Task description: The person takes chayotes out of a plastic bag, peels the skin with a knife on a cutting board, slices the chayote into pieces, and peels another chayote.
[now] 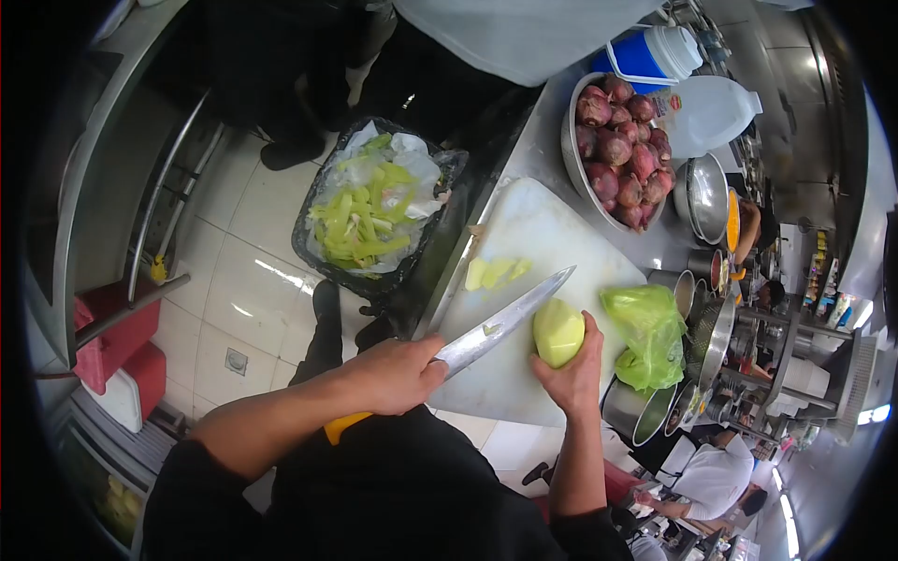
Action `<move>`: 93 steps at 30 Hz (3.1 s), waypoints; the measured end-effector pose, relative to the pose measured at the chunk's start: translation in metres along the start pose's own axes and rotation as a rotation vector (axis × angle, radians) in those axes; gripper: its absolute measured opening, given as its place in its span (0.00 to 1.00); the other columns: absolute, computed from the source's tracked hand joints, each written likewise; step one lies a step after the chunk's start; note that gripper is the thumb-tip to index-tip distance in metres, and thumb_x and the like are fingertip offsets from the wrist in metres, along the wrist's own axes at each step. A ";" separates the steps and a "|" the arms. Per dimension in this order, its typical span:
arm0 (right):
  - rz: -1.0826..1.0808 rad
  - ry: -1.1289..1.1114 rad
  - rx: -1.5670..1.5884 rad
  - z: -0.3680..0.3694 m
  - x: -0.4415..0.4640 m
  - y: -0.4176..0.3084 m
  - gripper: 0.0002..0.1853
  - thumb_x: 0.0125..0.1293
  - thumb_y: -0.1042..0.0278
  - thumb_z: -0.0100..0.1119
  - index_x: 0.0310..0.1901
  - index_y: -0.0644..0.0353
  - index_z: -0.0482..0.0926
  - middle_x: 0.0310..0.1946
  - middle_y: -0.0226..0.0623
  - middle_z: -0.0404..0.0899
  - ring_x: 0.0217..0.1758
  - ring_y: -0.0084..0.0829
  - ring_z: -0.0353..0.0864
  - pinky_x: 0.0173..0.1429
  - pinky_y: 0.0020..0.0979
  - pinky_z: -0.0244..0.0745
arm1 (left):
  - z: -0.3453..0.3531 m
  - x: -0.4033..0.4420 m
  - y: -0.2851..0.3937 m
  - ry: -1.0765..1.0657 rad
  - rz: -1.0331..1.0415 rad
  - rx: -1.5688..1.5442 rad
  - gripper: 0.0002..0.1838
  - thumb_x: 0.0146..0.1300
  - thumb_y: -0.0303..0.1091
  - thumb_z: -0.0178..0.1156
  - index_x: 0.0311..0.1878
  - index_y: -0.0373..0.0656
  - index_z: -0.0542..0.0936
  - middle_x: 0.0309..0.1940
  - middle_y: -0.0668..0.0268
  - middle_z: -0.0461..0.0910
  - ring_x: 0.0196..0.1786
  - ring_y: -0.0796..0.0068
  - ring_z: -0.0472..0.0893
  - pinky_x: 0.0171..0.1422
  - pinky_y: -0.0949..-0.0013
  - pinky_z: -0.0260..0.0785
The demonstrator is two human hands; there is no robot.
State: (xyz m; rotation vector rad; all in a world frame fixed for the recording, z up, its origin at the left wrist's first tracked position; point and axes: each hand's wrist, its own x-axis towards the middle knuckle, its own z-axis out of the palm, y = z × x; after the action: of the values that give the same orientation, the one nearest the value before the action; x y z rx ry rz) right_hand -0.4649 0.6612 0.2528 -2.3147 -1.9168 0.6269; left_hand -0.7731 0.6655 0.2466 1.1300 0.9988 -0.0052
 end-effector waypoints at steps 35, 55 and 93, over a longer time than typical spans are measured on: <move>-0.006 0.055 0.109 0.017 -0.005 0.002 0.52 0.46 0.69 0.78 0.72 0.73 0.60 0.59 0.59 0.68 0.64 0.58 0.69 0.71 0.47 0.69 | -0.012 0.036 0.073 -0.052 -0.066 0.003 0.17 0.78 0.39 0.43 0.53 0.33 0.70 0.31 0.60 0.82 0.23 0.67 0.82 0.33 0.59 0.78; -0.031 0.083 0.052 0.017 0.002 -0.049 0.49 0.49 0.64 0.78 0.74 0.52 0.63 0.59 0.55 0.69 0.62 0.57 0.73 0.65 0.51 0.75 | -0.026 0.000 0.058 0.263 -0.042 0.253 0.17 0.78 0.42 0.48 0.49 0.33 0.72 0.34 0.47 0.85 0.32 0.48 0.86 0.43 0.49 0.78; -0.002 0.083 0.119 0.020 0.002 -0.045 0.51 0.49 0.66 0.75 0.73 0.70 0.58 0.55 0.59 0.70 0.59 0.58 0.75 0.64 0.47 0.76 | 0.013 0.020 0.063 0.175 0.060 0.430 0.13 0.72 0.33 0.51 0.49 0.30 0.70 0.37 0.39 0.84 0.45 0.36 0.84 0.51 0.42 0.74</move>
State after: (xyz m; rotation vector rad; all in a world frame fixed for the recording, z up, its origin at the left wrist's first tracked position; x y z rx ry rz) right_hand -0.5131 0.6690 0.2481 -2.2297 -1.7952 0.6170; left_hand -0.7233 0.6947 0.2814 1.5744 1.1517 -0.0773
